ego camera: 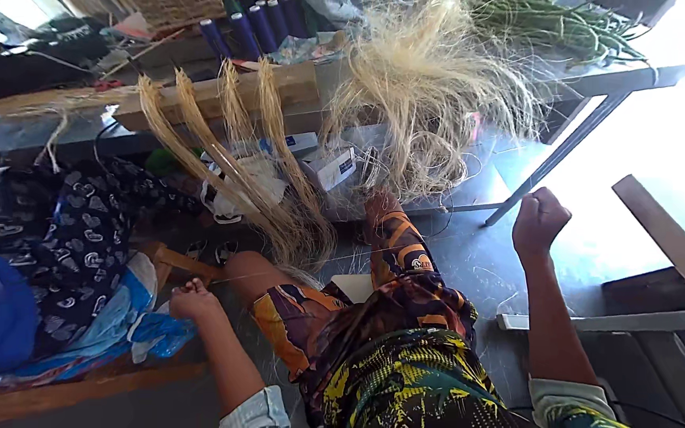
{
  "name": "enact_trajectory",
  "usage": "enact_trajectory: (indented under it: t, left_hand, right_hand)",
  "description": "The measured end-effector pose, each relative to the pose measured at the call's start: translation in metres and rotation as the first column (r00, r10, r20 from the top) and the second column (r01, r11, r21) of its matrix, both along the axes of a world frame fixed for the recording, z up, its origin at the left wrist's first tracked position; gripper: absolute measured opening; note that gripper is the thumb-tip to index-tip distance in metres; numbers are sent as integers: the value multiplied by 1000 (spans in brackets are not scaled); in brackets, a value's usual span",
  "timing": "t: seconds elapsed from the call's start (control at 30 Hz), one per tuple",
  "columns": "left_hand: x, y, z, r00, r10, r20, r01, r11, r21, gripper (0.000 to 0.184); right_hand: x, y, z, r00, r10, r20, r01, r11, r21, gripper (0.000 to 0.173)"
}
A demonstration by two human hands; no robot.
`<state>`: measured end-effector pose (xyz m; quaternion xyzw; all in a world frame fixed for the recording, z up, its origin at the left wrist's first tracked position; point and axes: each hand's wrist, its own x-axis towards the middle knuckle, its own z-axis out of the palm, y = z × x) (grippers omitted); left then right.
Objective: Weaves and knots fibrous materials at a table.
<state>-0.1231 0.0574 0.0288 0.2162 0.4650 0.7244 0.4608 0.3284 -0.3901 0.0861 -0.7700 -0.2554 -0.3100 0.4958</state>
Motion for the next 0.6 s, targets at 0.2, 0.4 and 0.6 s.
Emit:
enact_trajectory:
  t: [0.2,0.4,0.6]
  left_hand:
    - [1,-24,100,960,-128,251,73,974,216,13]
    - [58,-109,167,811,-576,-102,540,668,512,35]
    - [129,-197,163,481,-839,-254,826,337,452,40]
  right_hand:
    - [-15,-6,12,998,-31,62,47,956,-289,34]
    - [-28,-17,23,816,-100,-569,-178,893,-413,71]
    - [-88,4,72,965,162,-206,-189,975,-119,60]
